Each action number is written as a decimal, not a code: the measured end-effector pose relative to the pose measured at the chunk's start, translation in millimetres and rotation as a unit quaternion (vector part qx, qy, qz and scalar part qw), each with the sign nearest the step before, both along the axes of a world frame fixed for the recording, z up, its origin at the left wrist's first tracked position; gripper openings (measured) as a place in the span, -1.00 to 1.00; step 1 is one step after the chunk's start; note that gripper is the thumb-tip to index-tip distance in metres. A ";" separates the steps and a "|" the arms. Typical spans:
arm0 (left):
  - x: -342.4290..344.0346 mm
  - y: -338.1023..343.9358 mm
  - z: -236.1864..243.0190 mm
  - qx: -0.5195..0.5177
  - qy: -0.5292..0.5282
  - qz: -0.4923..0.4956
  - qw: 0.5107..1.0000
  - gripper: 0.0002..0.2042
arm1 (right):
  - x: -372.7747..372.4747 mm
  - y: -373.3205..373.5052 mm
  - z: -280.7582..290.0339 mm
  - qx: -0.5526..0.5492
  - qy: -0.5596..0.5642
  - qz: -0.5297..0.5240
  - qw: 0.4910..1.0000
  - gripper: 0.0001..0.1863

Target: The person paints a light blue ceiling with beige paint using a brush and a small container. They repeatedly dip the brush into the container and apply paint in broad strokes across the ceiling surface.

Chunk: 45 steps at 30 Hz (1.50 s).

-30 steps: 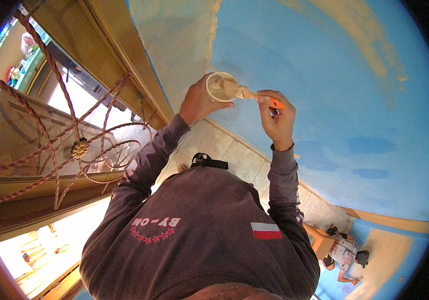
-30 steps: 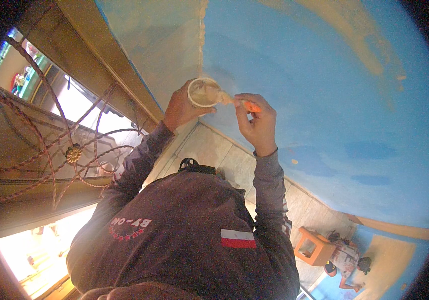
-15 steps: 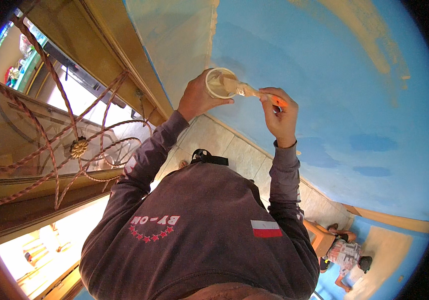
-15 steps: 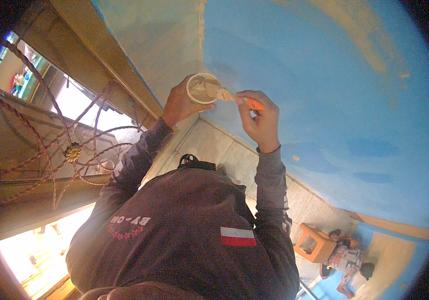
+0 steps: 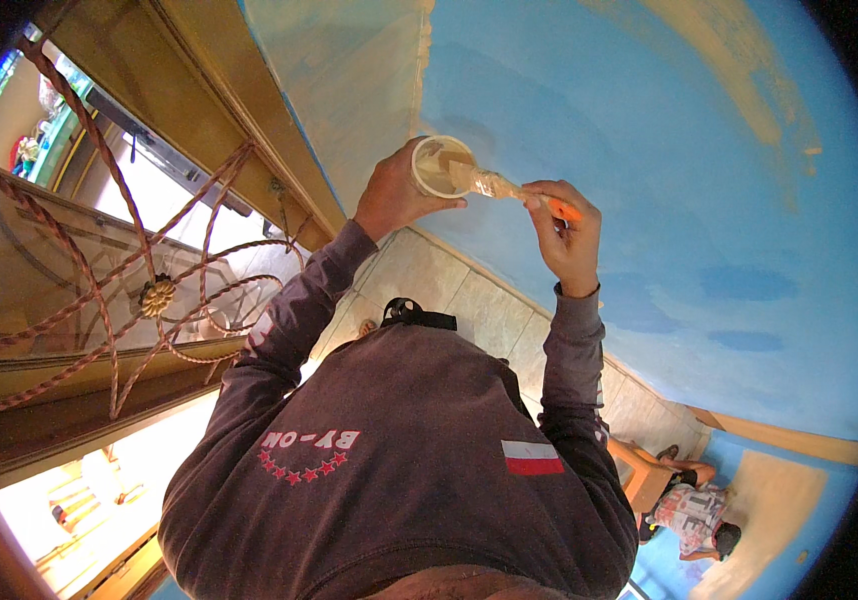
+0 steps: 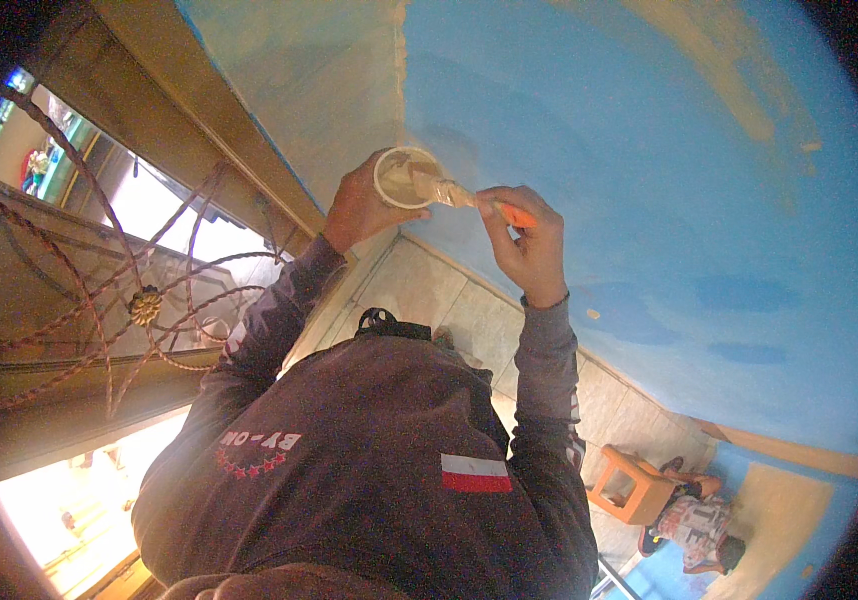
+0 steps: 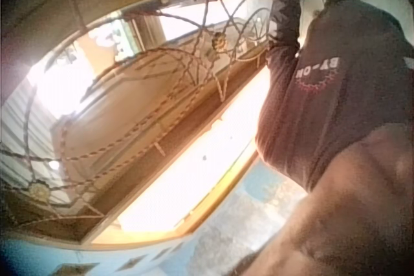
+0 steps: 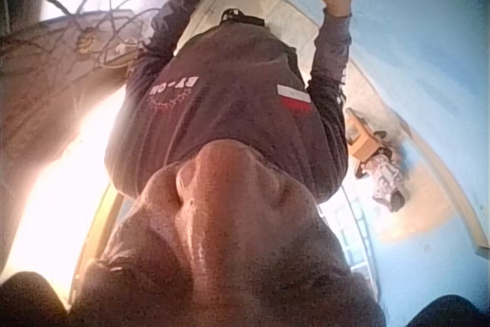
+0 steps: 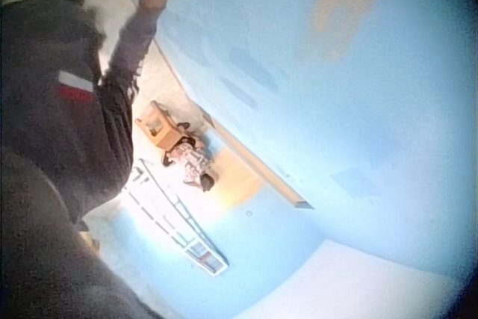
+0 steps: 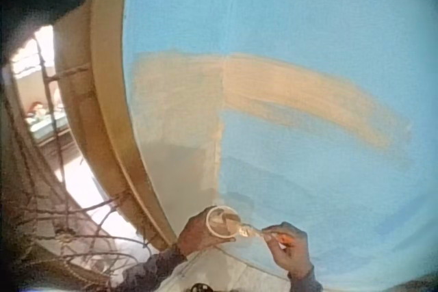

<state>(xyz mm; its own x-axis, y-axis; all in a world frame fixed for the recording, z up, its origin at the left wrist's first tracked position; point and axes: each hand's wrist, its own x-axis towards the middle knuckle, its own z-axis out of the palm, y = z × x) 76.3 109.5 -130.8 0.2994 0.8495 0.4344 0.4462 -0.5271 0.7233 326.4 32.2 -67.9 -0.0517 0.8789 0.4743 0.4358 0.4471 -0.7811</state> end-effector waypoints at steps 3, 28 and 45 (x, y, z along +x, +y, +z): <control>1.2 1.8 0.1 0.012 -0.002 0.011 1.000 -0.16 | -3.4 -2.7 0.2 0.001 0.037 -0.007 0.999 -0.85; 7.9 8.1 7.1 -0.051 -0.040 0.017 0.998 -0.19 | -8.4 -0.2 5.3 0.043 -0.012 -0.037 0.998 -0.87; 13.9 1.4 7.0 -0.041 -0.043 -0.002 0.998 -0.17 | -10.3 -3.3 2.1 0.076 -0.037 -0.039 0.996 -0.87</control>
